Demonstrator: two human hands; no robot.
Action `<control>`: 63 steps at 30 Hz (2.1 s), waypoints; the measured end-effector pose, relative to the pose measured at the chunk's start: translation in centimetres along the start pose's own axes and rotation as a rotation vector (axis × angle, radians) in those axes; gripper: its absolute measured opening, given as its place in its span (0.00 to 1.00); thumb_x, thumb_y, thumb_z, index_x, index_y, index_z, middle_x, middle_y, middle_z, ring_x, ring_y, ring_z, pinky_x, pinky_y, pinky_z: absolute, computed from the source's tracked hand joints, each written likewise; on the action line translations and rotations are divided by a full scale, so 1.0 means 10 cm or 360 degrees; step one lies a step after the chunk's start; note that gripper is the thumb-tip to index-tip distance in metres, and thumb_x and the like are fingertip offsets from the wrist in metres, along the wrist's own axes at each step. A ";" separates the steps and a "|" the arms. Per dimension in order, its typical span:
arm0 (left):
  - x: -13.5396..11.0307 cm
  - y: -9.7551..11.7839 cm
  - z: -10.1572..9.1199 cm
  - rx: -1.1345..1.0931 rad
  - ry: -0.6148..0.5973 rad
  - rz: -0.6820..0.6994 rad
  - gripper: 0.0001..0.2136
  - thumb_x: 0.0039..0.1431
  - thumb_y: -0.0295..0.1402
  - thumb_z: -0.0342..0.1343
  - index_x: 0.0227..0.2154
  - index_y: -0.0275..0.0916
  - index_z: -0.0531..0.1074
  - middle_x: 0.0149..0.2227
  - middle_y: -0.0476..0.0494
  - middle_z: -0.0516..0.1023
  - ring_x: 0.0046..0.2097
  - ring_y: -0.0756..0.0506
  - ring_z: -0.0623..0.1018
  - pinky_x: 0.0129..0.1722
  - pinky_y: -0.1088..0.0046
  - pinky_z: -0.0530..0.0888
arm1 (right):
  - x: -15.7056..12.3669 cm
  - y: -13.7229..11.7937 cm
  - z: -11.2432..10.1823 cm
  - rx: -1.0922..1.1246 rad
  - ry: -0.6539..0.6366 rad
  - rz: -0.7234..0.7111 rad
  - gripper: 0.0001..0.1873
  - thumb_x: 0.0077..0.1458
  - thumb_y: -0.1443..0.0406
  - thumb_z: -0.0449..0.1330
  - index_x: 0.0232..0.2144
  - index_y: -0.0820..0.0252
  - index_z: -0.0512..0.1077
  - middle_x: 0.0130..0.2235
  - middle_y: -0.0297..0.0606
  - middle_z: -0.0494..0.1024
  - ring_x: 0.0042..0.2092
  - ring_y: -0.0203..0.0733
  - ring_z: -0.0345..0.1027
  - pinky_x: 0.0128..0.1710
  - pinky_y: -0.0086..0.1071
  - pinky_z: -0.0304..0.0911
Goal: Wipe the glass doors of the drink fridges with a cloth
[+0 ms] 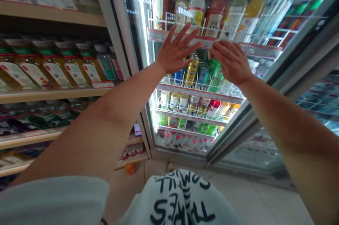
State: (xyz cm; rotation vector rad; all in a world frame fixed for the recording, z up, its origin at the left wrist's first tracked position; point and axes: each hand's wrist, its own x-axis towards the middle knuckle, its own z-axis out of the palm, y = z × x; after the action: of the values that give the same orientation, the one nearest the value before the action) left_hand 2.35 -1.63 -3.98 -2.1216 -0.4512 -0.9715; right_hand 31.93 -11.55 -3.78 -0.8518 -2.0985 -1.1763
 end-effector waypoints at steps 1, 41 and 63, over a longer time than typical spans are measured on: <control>-0.02 0.04 0.05 -0.0052 -0.0072 0.0048 0.31 0.69 0.50 0.53 0.72 0.56 0.55 0.75 0.57 0.41 0.75 0.39 0.39 0.73 0.52 0.29 | -0.03 0.01 -0.01 -0.0008 0.0024 0.0025 0.26 0.74 0.63 0.43 0.69 0.49 0.61 0.68 0.34 0.67 0.70 0.48 0.57 0.69 0.53 0.56; -0.05 0.15 0.16 -0.0121 -0.0013 -0.0014 0.30 0.74 0.45 0.48 0.74 0.51 0.50 0.75 0.51 0.41 0.74 0.37 0.36 0.73 0.41 0.31 | 0.67 0.06 0.05 -0.0106 0.0177 0.0239 0.25 0.74 0.59 0.41 0.67 0.53 0.64 0.69 0.34 0.65 0.72 0.42 0.52 0.72 0.44 0.51; -0.03 0.18 0.12 0.0033 -0.0071 -0.0037 0.30 0.73 0.47 0.47 0.74 0.51 0.51 0.75 0.50 0.43 0.75 0.36 0.39 0.72 0.48 0.28 | 1.04 -0.11 0.01 0.0012 -0.0005 0.0134 0.23 0.74 0.58 0.46 0.67 0.49 0.64 0.69 0.27 0.66 0.71 0.42 0.54 0.72 0.45 0.51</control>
State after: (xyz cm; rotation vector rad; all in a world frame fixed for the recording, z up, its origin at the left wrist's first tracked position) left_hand 3.82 -1.98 -5.57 -2.1271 -0.5073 -0.9301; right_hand 24.55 -9.34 3.34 -0.9299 -2.0474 -1.1231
